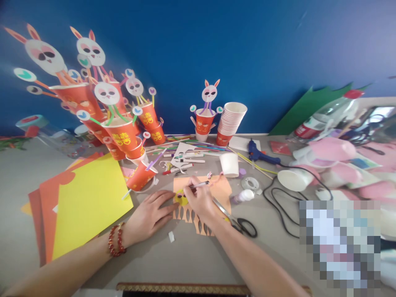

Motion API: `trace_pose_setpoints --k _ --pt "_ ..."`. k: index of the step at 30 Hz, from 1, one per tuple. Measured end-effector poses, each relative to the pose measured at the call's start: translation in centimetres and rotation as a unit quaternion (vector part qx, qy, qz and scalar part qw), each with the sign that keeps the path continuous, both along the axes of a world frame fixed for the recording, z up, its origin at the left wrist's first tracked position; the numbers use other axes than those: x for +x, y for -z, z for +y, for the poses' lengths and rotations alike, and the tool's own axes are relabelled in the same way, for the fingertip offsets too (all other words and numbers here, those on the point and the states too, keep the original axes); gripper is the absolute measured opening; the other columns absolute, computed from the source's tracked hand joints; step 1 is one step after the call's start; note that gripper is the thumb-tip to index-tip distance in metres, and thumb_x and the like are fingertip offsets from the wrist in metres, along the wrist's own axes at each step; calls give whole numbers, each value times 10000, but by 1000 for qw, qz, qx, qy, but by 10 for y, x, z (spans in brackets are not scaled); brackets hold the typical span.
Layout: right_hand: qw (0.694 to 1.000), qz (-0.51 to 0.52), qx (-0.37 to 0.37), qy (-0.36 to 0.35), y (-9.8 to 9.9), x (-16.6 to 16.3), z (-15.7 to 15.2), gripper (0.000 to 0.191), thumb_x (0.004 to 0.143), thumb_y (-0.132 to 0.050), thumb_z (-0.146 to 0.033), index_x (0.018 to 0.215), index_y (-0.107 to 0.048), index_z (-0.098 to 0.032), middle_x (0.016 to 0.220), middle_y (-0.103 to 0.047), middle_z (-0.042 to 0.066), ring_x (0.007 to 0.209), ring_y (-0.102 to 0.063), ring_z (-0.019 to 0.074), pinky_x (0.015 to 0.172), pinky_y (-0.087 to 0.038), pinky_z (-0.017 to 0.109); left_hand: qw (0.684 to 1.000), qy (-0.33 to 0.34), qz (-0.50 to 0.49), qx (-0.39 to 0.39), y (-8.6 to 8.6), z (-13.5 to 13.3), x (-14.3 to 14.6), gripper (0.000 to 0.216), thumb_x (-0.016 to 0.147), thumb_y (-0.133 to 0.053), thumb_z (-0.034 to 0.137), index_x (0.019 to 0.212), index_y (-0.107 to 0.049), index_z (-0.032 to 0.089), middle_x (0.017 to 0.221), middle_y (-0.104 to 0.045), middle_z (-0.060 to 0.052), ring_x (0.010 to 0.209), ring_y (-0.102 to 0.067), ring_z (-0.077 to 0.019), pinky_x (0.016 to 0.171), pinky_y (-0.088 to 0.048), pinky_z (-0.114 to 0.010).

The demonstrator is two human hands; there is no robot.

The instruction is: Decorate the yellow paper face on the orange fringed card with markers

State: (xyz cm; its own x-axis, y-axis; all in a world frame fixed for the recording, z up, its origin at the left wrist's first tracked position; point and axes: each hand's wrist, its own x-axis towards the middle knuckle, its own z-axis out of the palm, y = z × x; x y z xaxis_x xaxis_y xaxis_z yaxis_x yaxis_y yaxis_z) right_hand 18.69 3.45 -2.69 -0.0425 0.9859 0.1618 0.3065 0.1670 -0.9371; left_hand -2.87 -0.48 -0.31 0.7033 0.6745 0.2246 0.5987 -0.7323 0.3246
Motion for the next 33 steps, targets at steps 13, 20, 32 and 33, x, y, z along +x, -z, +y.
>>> trace_pose_setpoints --k 13,20,32,33 --pt "999 26 9 -17 1 19 10 172 813 -549 -248 665 -464 -233 566 -445 -64 514 -406 115 509 -333 242 1000 4 1 0 0 0 -1 386 1005 -521 243 1385 -583 273 1398 -565 -115 1301 -492 -312 1029 -493 -517" --pt "998 10 9 -61 17 20 10 171 872 -546 -215 713 -487 -231 608 -507 -59 519 -437 115 495 -319 239 1000 3 -4 9 -2 0 0 372 1000 -520 247 1364 -597 266 1369 -580 -119 1279 -510 -304 1036 -493 -501" --pt "997 -11 2 -74 16 19 9 178 892 -548 -214 727 -486 -235 659 -588 -48 565 -515 129 525 -347 246 1000 2 2 4 -1 0 0 383 1001 -526 248 1379 -583 270 1384 -574 -117 1283 -510 -311 1018 -497 -507" --pt "997 -16 1 -74 15 19 8 178 891 -549 -214 727 -485 -235 657 -589 -49 566 -517 129 525 -347 246 1000 2 3 5 -1 0 0 384 1000 -529 249 1379 -583 271 1384 -575 -117 1282 -511 -311 1017 -498 -506"
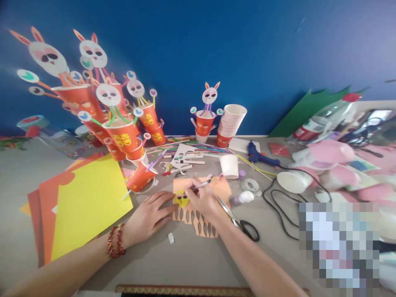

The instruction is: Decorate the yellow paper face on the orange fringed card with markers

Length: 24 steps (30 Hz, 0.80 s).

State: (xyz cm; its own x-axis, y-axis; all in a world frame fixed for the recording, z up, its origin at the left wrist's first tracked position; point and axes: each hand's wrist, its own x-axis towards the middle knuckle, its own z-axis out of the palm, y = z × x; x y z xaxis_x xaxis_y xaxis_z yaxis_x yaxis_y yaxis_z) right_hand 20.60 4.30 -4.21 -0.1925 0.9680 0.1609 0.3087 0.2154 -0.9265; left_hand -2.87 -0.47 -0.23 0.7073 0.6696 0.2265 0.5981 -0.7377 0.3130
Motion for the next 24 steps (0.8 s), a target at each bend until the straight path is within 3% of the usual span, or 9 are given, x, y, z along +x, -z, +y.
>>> trace_pose_setpoints --k 7,24 --pt "999 -36 1 0 -2 1 -1 167 892 -549 -220 734 -498 -235 638 -586 -48 573 -536 134 534 -357 244 1000 -2 1 2 0 -1 0 386 990 -541 245 1373 -589 265 1383 -575 -120 1277 -515 -313 1016 -502 -507" --pt "999 19 22 39 -2 -1 0 166 868 -542 -209 717 -479 -235 634 -553 -49 551 -496 125 522 -357 241 1000 1 -6 -5 0 0 -1 379 994 -537 245 1369 -590 262 1390 -569 -119 1287 -505 -309 1035 -494 -507"
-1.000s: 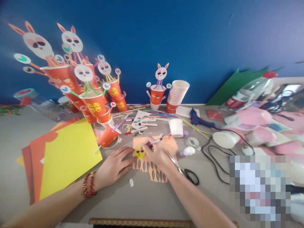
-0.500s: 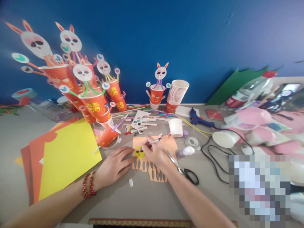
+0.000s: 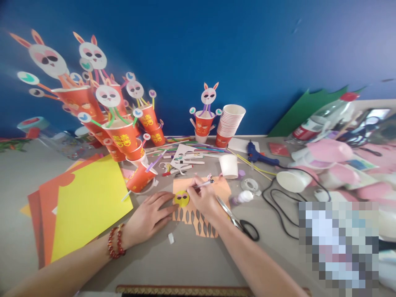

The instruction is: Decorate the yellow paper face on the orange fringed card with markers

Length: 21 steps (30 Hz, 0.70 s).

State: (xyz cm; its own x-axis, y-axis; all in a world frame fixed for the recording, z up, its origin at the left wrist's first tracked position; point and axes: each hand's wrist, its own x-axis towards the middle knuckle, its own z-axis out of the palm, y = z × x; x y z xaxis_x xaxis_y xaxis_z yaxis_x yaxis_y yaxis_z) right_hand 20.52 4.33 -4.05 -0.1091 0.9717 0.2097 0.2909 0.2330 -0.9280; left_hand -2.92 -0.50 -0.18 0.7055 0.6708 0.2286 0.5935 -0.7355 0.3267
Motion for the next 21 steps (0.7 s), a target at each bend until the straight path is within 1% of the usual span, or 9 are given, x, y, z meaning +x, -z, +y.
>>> trace_pose_setpoints --k 5,11,21 --pt "1000 -10 -8 -7 2 0 0 152 850 -538 -203 715 -478 -236 622 -548 -50 534 -482 123 498 -342 235 1000 5 -2 -1 -1 0 0 381 995 -530 230 1371 -589 249 1381 -568 -129 1283 -503 -319 1027 -499 -523" --pt "999 -37 -4 -20 -4 0 -1 176 860 -536 -203 704 -463 -235 613 -545 -52 536 -478 123 513 -348 240 1000 1 4 -5 0 0 1 379 1000 -526 237 1373 -588 263 1386 -566 -120 1288 -500 -318 1031 -496 -523" --pt "999 -47 12 13 1 0 1 167 845 -529 -194 694 -468 -230 603 -514 -52 536 -467 120 513 -340 240 1000 3 -2 -3 0 1 0 383 1000 -525 233 1378 -586 261 1389 -562 -119 1289 -496 -311 1043 -490 -515"
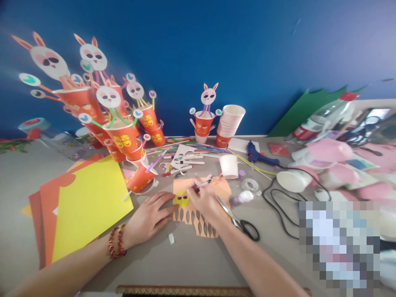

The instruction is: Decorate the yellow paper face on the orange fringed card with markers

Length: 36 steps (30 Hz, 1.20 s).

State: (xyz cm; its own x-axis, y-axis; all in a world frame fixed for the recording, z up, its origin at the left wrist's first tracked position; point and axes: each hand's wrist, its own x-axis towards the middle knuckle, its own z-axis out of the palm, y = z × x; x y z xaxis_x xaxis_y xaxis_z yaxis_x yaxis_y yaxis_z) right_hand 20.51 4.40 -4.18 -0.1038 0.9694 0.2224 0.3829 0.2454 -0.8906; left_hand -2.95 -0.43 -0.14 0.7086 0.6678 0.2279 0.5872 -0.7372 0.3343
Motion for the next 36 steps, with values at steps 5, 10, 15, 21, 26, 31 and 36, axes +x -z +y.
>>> trace_pose_setpoints --k 5,10,15,21,26,31,36 --pt "1000 14 6 18 -2 0 -2 173 838 -536 -202 688 -457 -234 593 -491 -53 519 -429 116 488 -316 238 1000 -1 2 2 0 0 0 386 1001 -521 244 1381 -586 267 1386 -569 -120 1290 -500 -310 1040 -494 -512" --pt "1000 10 -4 19 -7 -1 -3 182 824 -538 -214 667 -448 -235 568 -457 -59 508 -408 114 479 -302 237 1000 -4 1 7 0 -1 1 380 1001 -518 255 1373 -595 267 1382 -575 -123 1284 -508 -311 1036 -498 -514" --pt "1000 7 -6 0 -8 0 -2 175 825 -523 -214 670 -445 -236 570 -451 -60 509 -408 117 485 -303 242 1000 -2 0 6 1 -1 1 375 1004 -516 260 1370 -598 264 1379 -575 -122 1286 -505 -309 1038 -495 -511" --pt "1000 -19 -1 -3 -5 1 -2 166 828 -526 -204 686 -445 -236 576 -453 -63 512 -416 118 494 -307 243 1000 -5 4 6 1 -1 0 374 999 -530 257 1366 -596 269 1388 -573 -116 1289 -508 -302 1033 -499 -498" --pt "1000 -21 6 10 -6 0 -2 172 828 -521 -204 680 -440 -237 564 -443 -62 505 -410 119 489 -301 245 1000 -5 0 6 1 0 0 371 1002 -523 257 1365 -597 275 1389 -571 -114 1289 -508 -302 1040 -494 -498" --pt "1000 -23 7 17 -8 0 -3 177 820 -521 -214 666 -435 -237 552 -429 -62 497 -399 117 481 -292 246 1000 -3 4 5 2 -1 0 378 1004 -524 255 1377 -589 271 1392 -567 -116 1290 -504 -307 1043 -493 -506" --pt "999 17 -2 35 -10 -1 -3 183 813 -535 -233 660 -435 -239 549 -411 -67 483 -388 113 472 -286 248 1000 -2 3 4 1 -1 0 381 1006 -523 255 1381 -586 273 1396 -564 -117 1290 -503 -314 1027 -500 -517"
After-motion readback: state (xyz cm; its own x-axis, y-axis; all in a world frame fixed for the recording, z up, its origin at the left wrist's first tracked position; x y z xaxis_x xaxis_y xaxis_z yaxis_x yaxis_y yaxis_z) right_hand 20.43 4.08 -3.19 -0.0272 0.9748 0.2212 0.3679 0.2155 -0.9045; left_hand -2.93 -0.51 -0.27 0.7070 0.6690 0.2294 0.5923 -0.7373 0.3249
